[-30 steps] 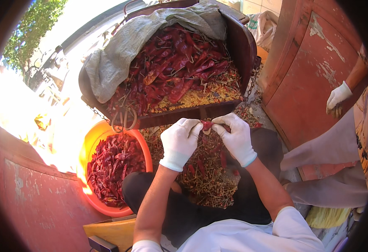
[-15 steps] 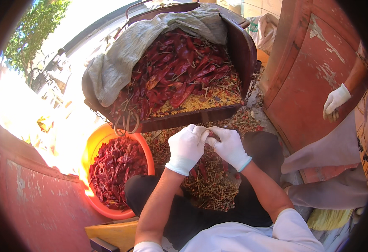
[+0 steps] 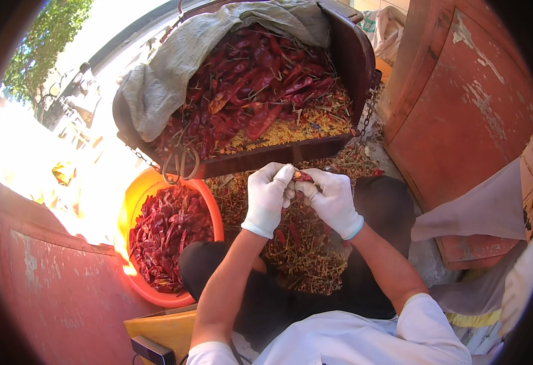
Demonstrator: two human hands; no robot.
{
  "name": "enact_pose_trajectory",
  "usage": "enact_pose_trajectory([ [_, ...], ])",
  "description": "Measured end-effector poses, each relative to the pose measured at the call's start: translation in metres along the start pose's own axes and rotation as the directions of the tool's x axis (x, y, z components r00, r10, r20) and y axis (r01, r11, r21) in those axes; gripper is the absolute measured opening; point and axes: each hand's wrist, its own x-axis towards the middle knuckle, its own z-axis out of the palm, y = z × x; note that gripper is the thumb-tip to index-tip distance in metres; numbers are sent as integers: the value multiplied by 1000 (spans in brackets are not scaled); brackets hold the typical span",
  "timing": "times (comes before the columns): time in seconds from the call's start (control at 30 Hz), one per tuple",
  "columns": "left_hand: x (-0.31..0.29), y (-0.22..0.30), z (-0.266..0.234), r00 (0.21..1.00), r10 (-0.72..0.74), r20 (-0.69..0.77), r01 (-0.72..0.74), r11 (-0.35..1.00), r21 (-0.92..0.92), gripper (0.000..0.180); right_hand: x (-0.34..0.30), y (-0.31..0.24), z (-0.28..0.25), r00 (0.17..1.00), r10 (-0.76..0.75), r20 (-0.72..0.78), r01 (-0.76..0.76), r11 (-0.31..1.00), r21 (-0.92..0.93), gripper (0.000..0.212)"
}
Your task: The person removes the stems from dried red chili peppers by hand and using shears while sitting on the ground next to a container and a tub.
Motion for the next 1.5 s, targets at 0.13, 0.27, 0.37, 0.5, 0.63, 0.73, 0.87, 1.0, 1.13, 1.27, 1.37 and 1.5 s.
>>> enact_pose_trajectory([
  [0.13,5,-4,-12,995,-97,5,88,880,-467,21,-4,-17,-1,964,256,77,-266,883,386,20],
  [0.27,16,12,-35,997,-28,-66,0,921,-389,25,-1,-2,-10,916,377,138,-384,725,572,25],
  [0.37,8,30,-34,994,18,-108,13,960,279,39,1,8,-20,882,424,204,-462,697,548,29],
  [0.5,7,13,-26,915,392,96,-381,759,528,35,1,8,-21,873,414,259,-488,731,476,42],
  [0.63,-1,8,-6,928,258,270,-369,750,550,38,0,-1,-15,924,296,241,-363,877,316,56],
  [0.73,4,-6,-3,943,256,215,-324,856,403,28,1,-10,-19,907,318,276,-395,870,295,55],
  [0.87,5,15,-15,987,146,71,-149,988,42,24,4,18,-28,916,344,205,-398,736,547,48],
  [1.0,3,10,-11,984,-63,166,86,987,-138,28,11,19,-22,946,301,119,-307,722,620,61],
  [1.13,3,-12,3,930,-144,337,192,975,-113,40,13,13,-13,972,207,110,-229,740,633,62],
  [1.27,1,-11,12,926,-158,342,155,987,37,43,14,12,-13,976,163,142,-216,770,600,61],
  [1.37,-3,-9,17,953,-103,285,41,976,215,41,12,6,-14,971,133,197,-223,795,564,64],
  [1.5,-7,-7,16,969,-84,234,22,966,256,26,11,-4,-9,970,114,213,-214,818,534,71],
])
